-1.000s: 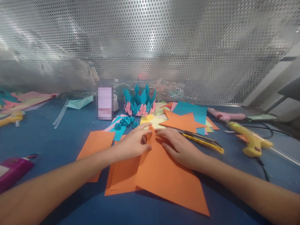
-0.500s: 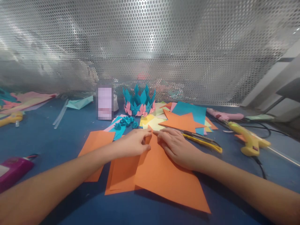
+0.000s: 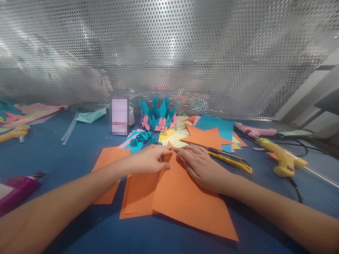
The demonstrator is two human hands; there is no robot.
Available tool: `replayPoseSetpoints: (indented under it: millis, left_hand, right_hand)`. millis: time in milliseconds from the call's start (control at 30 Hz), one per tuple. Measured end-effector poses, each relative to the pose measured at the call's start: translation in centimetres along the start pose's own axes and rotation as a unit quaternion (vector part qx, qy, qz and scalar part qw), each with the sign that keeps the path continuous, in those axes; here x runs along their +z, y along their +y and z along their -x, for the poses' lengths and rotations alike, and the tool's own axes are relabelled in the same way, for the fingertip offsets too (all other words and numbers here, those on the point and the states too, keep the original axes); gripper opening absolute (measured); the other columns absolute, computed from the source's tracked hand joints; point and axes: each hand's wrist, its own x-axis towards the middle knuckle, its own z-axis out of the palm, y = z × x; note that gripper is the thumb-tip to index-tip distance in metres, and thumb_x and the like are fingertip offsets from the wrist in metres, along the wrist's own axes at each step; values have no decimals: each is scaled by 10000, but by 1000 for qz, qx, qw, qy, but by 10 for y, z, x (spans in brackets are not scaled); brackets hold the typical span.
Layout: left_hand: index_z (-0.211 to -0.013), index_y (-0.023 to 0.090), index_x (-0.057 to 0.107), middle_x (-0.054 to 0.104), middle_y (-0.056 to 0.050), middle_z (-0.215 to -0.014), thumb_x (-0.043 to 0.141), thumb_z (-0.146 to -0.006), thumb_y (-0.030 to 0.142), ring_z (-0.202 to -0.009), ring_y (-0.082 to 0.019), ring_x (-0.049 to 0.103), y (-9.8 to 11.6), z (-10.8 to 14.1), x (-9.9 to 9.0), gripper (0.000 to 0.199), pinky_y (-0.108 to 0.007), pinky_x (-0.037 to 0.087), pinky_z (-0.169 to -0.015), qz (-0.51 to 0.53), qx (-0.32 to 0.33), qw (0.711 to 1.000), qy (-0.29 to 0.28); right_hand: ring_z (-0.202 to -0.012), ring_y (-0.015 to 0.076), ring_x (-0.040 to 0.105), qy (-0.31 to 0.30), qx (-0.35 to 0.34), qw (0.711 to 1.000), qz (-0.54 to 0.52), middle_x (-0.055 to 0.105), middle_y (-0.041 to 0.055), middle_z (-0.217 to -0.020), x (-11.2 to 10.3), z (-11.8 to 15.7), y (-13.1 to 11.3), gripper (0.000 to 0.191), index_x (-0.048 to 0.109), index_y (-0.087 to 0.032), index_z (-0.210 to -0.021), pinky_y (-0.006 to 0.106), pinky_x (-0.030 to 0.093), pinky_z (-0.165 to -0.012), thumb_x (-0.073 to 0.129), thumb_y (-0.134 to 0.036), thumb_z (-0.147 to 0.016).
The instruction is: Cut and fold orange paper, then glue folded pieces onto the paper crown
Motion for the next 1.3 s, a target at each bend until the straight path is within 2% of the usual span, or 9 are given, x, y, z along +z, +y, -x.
replayPoseSetpoints:
  millis: [167, 333, 433, 533, 733, 933, 1067, 1200, 1300]
  left_hand:
    - [-1109, 232, 592, 463, -58, -1392, 510, -812, 264, -923, -192, 591, 0, 4, -1, 309, -278, 426, -711, -49, 22, 999, 1]
    - [-1107, 242, 561, 580, -50, -1242, 521, -811, 302, -1005, -226, 581, 5, 7, -2, 305, -312, 434, -793, -116, 8, 993, 37]
    - [-1047, 225, 560, 615, -48, -1139, 464, -852, 303, -992, -214, 583, 5, 2, 3, 231, -313, 440, -805, -129, 29, 988, 80]
    - [-1017, 201, 551, 626, -59, -1062, 445, -876, 345, -961, -206, 590, 2, -5, 9, 228, -310, 447, -799, -133, 41, 985, 106]
    - [-1156, 195, 482, 650, -70, -997, 441, -883, 416, -910, -223, 614, -3, -8, 15, 353, -303, 447, -715, -178, 32, 978, 106]
    - [-1196, 185, 454, 658, -74, -936, 441, -882, 425, -827, -227, 626, -2, -7, 15, 395, -275, 423, -610, -215, 10, 972, 97]
    - [-1141, 224, 507, 633, -62, -1046, 424, -898, 379, -884, -209, 620, 1, -6, 14, 300, -265, 442, -648, -201, 52, 974, 92]
    - [-1162, 234, 525, 592, -58, -1166, 401, -911, 352, -984, -209, 603, 2, -6, 13, 304, -259, 452, -711, -206, 77, 972, 86]
    - [-1201, 231, 513, 563, -59, -1238, 379, -918, 355, -1011, -212, 598, 1, -6, 13, 337, -259, 453, -727, -222, 70, 969, 80]
  right_hand:
    - [-1144, 239, 477, 5, -4, 1000, 3, 596, 113, -1144, 0, 0, -1, 275, 518, -200, -1127, 432, 337, -953, 365, -188, -898]
    - [-1145, 235, 468, 1, -8, 1000, 13, 602, 104, -1134, -1, 0, -1, 283, 512, -194, -1143, 423, 320, -958, 366, -177, -901]
    - [-1153, 233, 459, -3, -8, 1000, 21, 599, 99, -1151, -1, -1, -3, 273, 515, -194, -1129, 415, 312, -959, 366, -168, -902]
    - [-1139, 240, 466, -3, -10, 1000, 29, 613, 92, -1132, -3, -2, -5, 260, 531, -199, -1103, 414, 313, -950, 366, -167, -904]
    - [-978, 261, 530, 3, -16, 999, 42, 639, 116, -968, -9, -3, -9, 218, 579, -178, -993, 412, 368, -847, 392, -198, -884]
    - [-754, 221, 517, -22, -7, 996, 89, 575, 91, -742, -18, -2, -8, 146, 599, -154, -832, 318, 374, -651, 474, -229, -823]
    - [-576, 161, 426, -74, -30, 988, 133, 516, 60, -641, -33, -2, -9, 149, 584, -177, -672, 284, 255, -514, 517, -235, -792]
    - [-480, 119, 306, -126, -54, 983, 121, 477, 30, -572, -46, 9, -8, 208, 530, -195, -540, 302, 184, -497, 549, -187, -748]
    - [-437, 97, 259, -109, -29, 992, 59, 444, 2, -510, -49, 25, -5, 273, 480, -200, -471, 307, 180, -508, 582, -226, -723]
